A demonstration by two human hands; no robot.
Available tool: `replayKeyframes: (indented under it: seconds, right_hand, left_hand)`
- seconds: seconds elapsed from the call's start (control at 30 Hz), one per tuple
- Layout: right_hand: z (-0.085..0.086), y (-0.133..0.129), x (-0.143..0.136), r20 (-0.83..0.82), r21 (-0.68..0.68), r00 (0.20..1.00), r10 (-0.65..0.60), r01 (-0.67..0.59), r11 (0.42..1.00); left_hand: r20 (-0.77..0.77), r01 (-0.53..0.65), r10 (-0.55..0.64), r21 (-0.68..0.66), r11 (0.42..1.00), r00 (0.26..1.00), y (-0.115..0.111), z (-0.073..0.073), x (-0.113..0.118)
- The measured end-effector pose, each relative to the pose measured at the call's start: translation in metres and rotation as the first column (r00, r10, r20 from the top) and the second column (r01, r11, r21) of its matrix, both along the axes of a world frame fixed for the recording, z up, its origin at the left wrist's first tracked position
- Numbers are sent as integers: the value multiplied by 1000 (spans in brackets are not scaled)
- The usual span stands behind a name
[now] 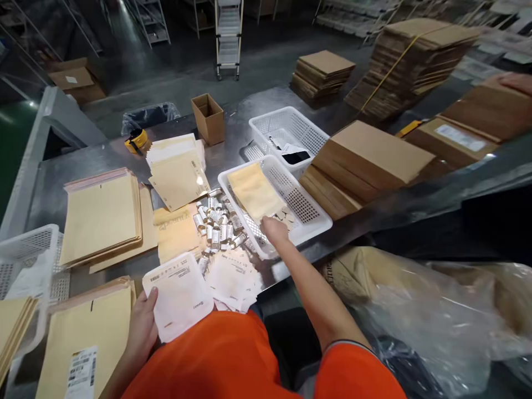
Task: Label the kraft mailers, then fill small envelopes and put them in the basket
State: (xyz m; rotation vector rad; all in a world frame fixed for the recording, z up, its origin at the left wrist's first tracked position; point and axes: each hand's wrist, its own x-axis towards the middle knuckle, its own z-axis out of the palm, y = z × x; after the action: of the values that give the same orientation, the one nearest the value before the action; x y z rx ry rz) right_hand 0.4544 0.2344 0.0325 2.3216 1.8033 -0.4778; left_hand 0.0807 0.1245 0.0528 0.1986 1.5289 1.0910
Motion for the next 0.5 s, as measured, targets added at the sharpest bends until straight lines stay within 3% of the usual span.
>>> replayKeyframes:
  seconds: [0.03,0.1,0.17,0.27,0.37,0.5]
  right_hand:
    - [6,-4,-12,-69,66,997,-25,30,997]
    - [14,-19,-48,-376,162,925,-55,124,979]
    - [16,-41,-97,-790,79,610,-67,210,975]
    - [12,-76,-167,-895,24,444,-29,115,993]
    - [12,-97,-207,-853,100,519,44,80,992]
    - [17,-104,-214,-672,210,737,76,90,974]
  left_hand:
    - [5,-7,7,9,1000,1000,1,0,2]
    - [24,-19,19,28,999,1000,5,-1,8]
    - [60,-38,36,45,998,998,7,-3,14]
    - [98,-44,37,75,996,994,7,-4,19]
    - [84,5,-16,127,992,996,4,-2,18]
    - [62,26,-36,153,988,997,1,1,14]
